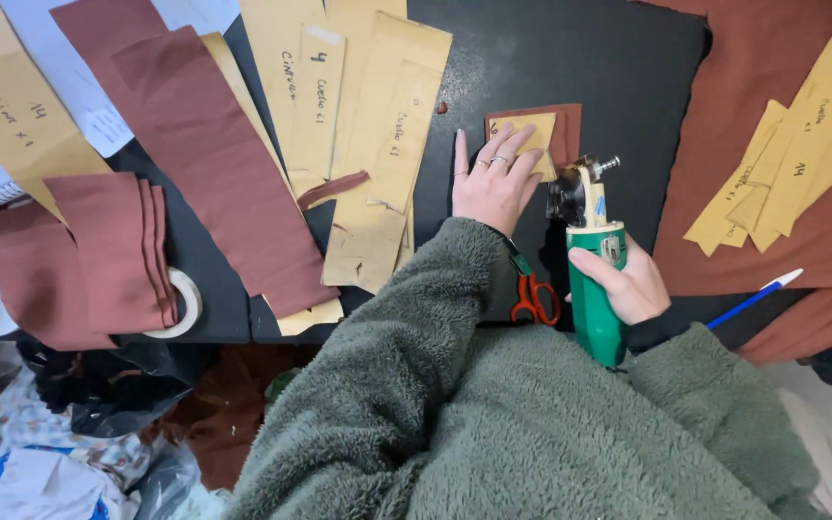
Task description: The person uses a rotary cutter and scissors to cut pieces of brown fabric. They place paper templates on the fabric, trace the outlines with a pen, and then cut along the lines. The person also trims the edges of the cut fabric pieces with scissors.
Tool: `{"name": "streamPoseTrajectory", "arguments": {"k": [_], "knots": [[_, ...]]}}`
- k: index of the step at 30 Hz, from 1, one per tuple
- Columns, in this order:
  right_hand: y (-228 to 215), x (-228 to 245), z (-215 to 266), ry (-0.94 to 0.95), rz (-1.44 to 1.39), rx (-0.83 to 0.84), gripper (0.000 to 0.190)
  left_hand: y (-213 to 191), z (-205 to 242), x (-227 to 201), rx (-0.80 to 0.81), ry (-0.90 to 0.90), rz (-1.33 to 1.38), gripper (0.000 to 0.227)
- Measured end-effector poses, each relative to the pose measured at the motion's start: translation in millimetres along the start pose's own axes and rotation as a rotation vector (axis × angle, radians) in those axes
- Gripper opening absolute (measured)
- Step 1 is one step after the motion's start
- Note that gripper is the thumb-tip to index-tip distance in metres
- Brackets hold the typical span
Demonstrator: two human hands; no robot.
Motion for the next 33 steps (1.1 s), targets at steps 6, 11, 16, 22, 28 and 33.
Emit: {"name": "streamPoseTrajectory", "arguments": {"k": [6, 11, 16, 22, 28, 33], "knots": [[-2.3, -12.1, -6.0, -0.02, -0.023, 0.038, 0.042, 1.3, 0.7, 0.9, 0.0, -0.023, 0.039, 0.027], [0.4, 0.3, 0.8, -0.006, 0.004, 0.022, 0.042, 3.3, 1.5, -1.1, 0.024, -0.034, 0.06, 0.025], [-1.6, 6.6, -7.1, 0.002, 0.044, 0.011, 0.042, 7.0, -1.9, 3.8, 0.028, -0.037, 0.05, 0.025], [-1.5, 16.3, -11.0, -0.019, 0.048, 0.02, 0.041, 8.1, -1.3, 4.2, 0.022, -0.031, 0.054, 0.025], [-1.8, 25.4, -17.7, -0.024, 0.049, 0.012, 0.039, 5.2, -1.5, 3.6, 0.035, -0.035, 0.07, 0.025], [-1.8, 34.1, -22.1, -0.026, 0.071, 0.003, 0.04, 3.3, -3.1, 3.9, 0.048, -0.04, 0.07, 0.024]]}}
Point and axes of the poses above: each hand's wrist, its own z-axis away from the middle knuckle, its own y-axis out of the palm, x = y × z, the point moved 1 cm from there along -z, towards the middle knuckle, and after that the axes turned 7 degrees about y, right-handed, at the moved point
